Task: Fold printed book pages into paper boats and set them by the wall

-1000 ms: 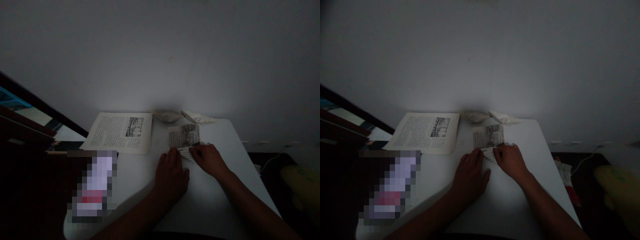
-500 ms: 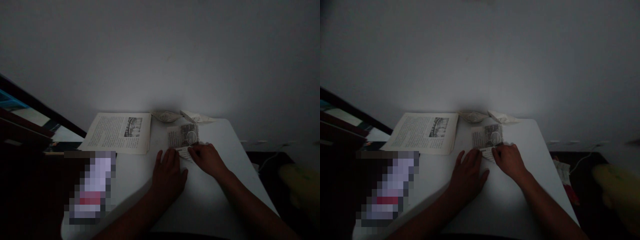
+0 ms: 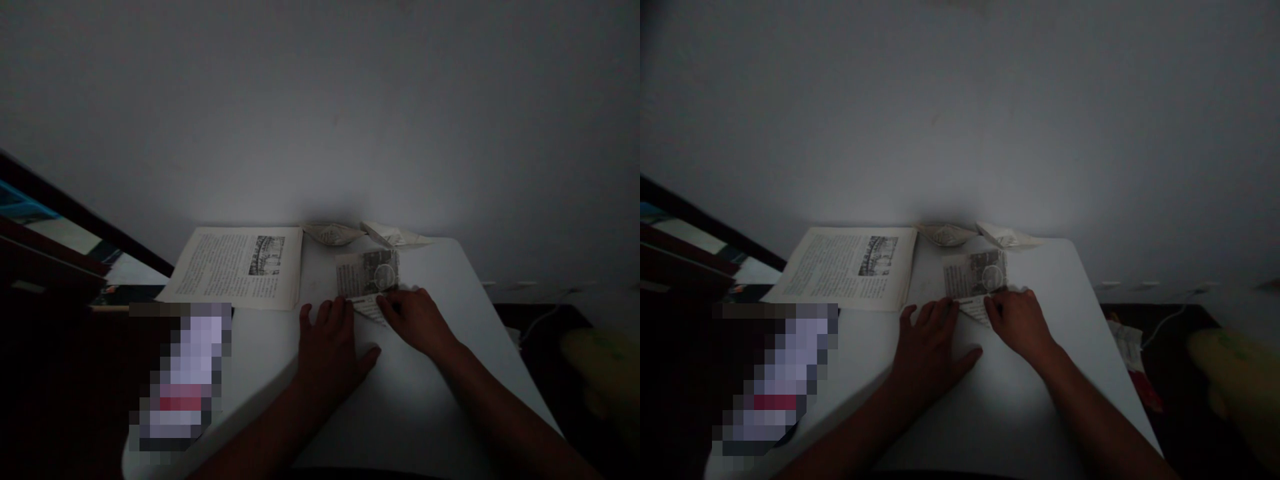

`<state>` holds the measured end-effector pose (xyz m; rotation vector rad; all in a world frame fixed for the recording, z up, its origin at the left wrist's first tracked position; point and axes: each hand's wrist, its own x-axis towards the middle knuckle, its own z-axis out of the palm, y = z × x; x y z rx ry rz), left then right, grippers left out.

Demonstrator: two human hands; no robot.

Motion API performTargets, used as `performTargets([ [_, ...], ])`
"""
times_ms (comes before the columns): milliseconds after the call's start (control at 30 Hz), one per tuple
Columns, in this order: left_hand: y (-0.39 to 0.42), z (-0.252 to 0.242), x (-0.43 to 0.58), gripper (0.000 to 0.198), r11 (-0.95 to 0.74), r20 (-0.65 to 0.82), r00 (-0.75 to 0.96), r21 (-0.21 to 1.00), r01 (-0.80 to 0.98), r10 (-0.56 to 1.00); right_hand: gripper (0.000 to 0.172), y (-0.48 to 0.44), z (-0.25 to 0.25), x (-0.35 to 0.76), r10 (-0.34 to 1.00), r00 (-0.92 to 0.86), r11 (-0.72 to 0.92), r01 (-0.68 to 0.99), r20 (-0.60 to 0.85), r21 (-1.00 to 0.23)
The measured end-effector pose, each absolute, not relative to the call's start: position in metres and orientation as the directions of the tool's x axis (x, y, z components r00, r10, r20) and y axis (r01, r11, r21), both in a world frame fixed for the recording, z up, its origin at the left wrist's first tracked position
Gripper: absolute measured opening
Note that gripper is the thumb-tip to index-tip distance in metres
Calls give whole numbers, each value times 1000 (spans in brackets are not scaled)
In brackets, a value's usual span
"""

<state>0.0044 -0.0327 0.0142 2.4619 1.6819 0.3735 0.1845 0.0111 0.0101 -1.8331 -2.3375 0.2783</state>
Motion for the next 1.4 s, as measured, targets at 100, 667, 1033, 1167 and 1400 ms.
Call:
performTargets([
  [100,-33,14,4,67,-375,120,355,256,891,927,42,11,10,184,972,-234,230,942,11,-243],
  [667,-32,20,2,68,-388,82,380,273,880,921,42,12,11,183,975,-223,216,942,-2,-256],
  [1033,-30,22,0,66,-392,70,388,258,883,919,42,12,13,183,974,-224,215,949,-15,-230],
  [1167,-30,23,0,68,-395,65,392,256,882,918,42,12,13,183,973,-231,220,949,-21,-228],
  [1400,-29,24,-2,64,-396,58,395,262,880,917,44,12,14,182,975,-220,210,954,-24,-214],
])
